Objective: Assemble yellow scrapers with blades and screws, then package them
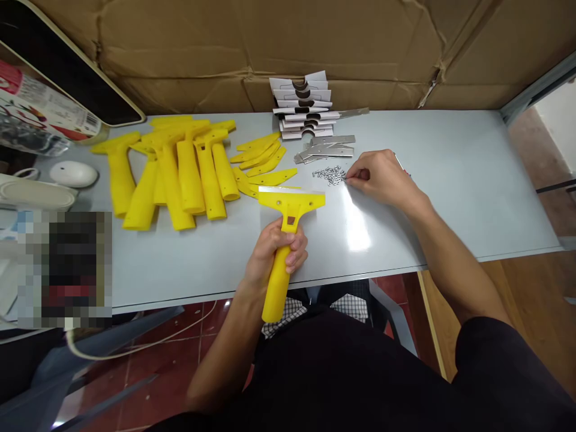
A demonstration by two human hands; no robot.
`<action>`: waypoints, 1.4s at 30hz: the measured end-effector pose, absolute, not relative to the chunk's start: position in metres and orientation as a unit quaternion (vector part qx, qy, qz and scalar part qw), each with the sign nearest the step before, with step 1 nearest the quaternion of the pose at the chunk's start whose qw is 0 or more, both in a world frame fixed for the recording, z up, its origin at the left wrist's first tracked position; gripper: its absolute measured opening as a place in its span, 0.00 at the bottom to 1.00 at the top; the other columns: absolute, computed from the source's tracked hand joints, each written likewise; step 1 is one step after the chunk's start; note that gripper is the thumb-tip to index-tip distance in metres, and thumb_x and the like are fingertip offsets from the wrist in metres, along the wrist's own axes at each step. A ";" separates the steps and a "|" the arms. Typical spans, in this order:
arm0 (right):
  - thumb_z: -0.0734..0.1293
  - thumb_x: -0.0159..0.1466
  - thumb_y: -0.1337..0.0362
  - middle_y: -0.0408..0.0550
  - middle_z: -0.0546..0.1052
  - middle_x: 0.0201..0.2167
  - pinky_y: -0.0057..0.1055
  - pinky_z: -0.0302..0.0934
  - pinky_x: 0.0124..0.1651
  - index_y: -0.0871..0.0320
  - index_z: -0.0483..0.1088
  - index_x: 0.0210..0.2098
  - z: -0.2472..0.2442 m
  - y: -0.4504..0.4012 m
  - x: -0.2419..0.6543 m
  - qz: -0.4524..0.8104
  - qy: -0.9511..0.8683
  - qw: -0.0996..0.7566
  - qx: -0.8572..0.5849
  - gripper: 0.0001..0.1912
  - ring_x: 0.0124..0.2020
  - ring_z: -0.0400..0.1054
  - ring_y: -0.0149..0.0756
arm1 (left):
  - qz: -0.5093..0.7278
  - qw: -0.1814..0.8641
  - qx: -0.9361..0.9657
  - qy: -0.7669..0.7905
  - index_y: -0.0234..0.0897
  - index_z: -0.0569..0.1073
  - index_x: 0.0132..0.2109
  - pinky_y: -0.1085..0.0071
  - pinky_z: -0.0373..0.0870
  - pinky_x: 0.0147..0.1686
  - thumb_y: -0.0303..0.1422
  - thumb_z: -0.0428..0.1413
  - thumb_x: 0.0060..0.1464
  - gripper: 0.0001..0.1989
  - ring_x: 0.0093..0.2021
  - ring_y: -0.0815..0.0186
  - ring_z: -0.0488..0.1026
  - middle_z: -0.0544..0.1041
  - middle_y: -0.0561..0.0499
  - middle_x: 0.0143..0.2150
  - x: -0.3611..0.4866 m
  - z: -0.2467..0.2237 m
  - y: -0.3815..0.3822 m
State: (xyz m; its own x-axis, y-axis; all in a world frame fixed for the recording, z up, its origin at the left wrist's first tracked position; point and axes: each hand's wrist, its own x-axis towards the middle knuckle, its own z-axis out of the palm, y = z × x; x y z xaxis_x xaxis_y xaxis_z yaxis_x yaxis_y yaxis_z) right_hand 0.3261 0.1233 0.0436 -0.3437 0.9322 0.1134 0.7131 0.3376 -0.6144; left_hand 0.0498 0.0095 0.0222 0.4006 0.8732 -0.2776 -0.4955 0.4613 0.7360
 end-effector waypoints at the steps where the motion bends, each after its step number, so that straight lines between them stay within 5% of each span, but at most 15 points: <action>1: 0.72 0.62 0.70 0.49 0.80 0.33 0.41 0.64 0.43 0.55 0.83 0.33 0.043 0.123 0.326 0.233 -0.787 0.230 -0.524 0.06 0.34 0.71 0.41 | 0.440 0.785 0.281 0.332 0.41 0.68 0.32 0.75 0.49 0.12 0.36 0.67 0.54 0.14 0.15 0.77 0.47 0.60 0.60 0.21 0.050 0.022 0.009; 7: 0.72 0.65 0.69 0.48 0.80 0.33 0.41 0.63 0.44 0.55 0.81 0.32 0.048 0.121 0.324 0.219 -0.804 0.236 -0.499 0.06 0.35 0.71 0.41 | 0.441 0.782 0.290 0.332 0.41 0.68 0.30 0.75 0.49 0.12 0.37 0.67 0.54 0.15 0.16 0.76 0.47 0.59 0.60 0.21 0.051 0.024 0.007; 13: 0.76 0.69 0.55 0.51 0.84 0.43 0.40 0.66 0.45 0.54 0.84 0.38 0.066 0.102 0.304 0.394 -0.777 0.312 -0.379 0.10 0.43 0.75 0.43 | 0.418 0.787 0.287 0.352 0.40 0.68 0.31 0.77 0.56 0.15 0.35 0.67 0.56 0.15 0.18 0.75 0.53 0.62 0.59 0.21 0.051 0.036 0.004; 18: 0.78 0.68 0.47 0.52 0.84 0.48 0.43 0.69 0.53 0.53 0.84 0.38 0.068 0.096 0.296 0.446 -0.752 0.347 -0.340 0.16 0.51 0.75 0.46 | 0.428 0.785 0.299 0.333 0.41 0.66 0.28 0.77 0.51 0.12 0.38 0.68 0.54 0.18 0.14 0.77 0.49 0.60 0.60 0.19 0.051 0.027 0.005; 42: 0.77 0.68 0.58 0.53 0.83 0.51 0.44 0.70 0.53 0.54 0.83 0.37 0.065 0.086 0.285 0.457 -0.762 0.326 -0.322 0.07 0.51 0.76 0.46 | 0.441 0.760 0.308 0.365 0.38 0.71 0.29 0.77 0.55 0.12 0.33 0.68 0.53 0.12 0.13 0.75 0.57 0.67 0.58 0.19 0.057 0.025 -0.001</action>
State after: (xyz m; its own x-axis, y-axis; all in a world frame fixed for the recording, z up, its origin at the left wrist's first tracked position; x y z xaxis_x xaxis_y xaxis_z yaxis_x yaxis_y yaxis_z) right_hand 0.2852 0.0858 0.0651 -0.5793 0.7895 0.2027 0.1931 0.3745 -0.9069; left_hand 0.0568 -0.0011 0.0248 0.3442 0.8953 -0.2828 -0.4466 0.4210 0.7895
